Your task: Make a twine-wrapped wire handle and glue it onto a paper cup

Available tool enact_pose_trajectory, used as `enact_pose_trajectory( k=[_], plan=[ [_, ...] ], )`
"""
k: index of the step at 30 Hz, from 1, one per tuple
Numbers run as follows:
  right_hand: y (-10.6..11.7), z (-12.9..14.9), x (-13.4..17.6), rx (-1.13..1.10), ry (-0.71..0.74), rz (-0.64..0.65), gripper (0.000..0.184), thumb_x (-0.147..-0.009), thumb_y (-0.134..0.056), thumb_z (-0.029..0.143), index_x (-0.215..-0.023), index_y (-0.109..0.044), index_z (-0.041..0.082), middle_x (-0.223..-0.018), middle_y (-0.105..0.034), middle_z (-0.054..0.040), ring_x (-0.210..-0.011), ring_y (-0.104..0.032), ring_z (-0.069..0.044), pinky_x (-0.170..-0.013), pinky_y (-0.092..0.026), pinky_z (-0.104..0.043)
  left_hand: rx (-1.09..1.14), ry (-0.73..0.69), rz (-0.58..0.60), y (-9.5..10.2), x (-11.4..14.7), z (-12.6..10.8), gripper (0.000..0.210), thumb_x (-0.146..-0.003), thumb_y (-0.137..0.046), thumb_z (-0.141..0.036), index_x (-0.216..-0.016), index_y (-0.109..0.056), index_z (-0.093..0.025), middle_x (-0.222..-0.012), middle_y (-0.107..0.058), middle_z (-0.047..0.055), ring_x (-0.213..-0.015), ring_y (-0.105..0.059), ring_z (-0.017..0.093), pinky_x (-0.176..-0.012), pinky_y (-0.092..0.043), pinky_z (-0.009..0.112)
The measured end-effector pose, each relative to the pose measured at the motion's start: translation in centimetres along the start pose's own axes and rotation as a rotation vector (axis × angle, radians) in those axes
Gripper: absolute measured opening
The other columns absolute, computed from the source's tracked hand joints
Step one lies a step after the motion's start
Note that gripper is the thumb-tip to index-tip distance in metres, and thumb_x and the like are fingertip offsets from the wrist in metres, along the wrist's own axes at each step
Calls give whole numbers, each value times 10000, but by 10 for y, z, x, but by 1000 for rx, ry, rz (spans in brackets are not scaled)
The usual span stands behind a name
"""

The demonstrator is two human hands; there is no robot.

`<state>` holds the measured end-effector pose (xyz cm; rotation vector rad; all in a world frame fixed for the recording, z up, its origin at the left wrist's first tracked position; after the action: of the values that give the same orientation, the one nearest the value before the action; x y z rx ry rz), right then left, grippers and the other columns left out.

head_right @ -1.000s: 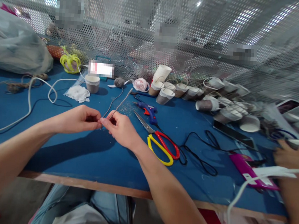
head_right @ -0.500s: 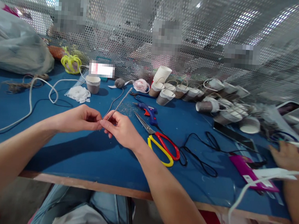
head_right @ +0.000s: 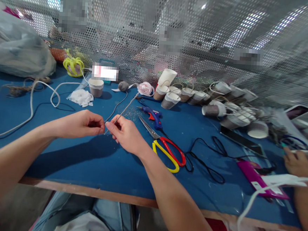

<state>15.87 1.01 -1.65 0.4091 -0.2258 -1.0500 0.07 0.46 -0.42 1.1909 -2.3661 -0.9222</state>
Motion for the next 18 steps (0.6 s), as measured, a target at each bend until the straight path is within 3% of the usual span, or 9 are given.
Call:
enact_pose_trajectory(
  k=[12,18],
  plan=[
    [-4,2,1,22,8,-28,288,-766,-542,434,-679,-445,177,-486,-436,67,-414,-420,-65,-424,-339,-201,27,31,-53,-4,-1,-2,203,-721,-486,-282,-625,-527,-108,-518,-384,-52,-503,-303,62,-446,-250,177],
    [-2,5,2,-120,31,30,261,-753,-570,415,-760,-481,169,-565,-486,49,-465,-464,-68,-450,-390,-204,187,26,-23,-3,-2,2,213,-717,-509,-302,-653,-555,-104,-540,-406,-52,-506,-317,59,-463,-261,178]
  ],
)
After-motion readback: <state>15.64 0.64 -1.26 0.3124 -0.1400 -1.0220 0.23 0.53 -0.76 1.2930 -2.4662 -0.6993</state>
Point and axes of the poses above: each hand's wrist, its own x-axis away from the middle knuckle, its own y-axis out of the back of the hand, z = x × y, the point moved 2 cm from there along -x, towards the middle knuckle
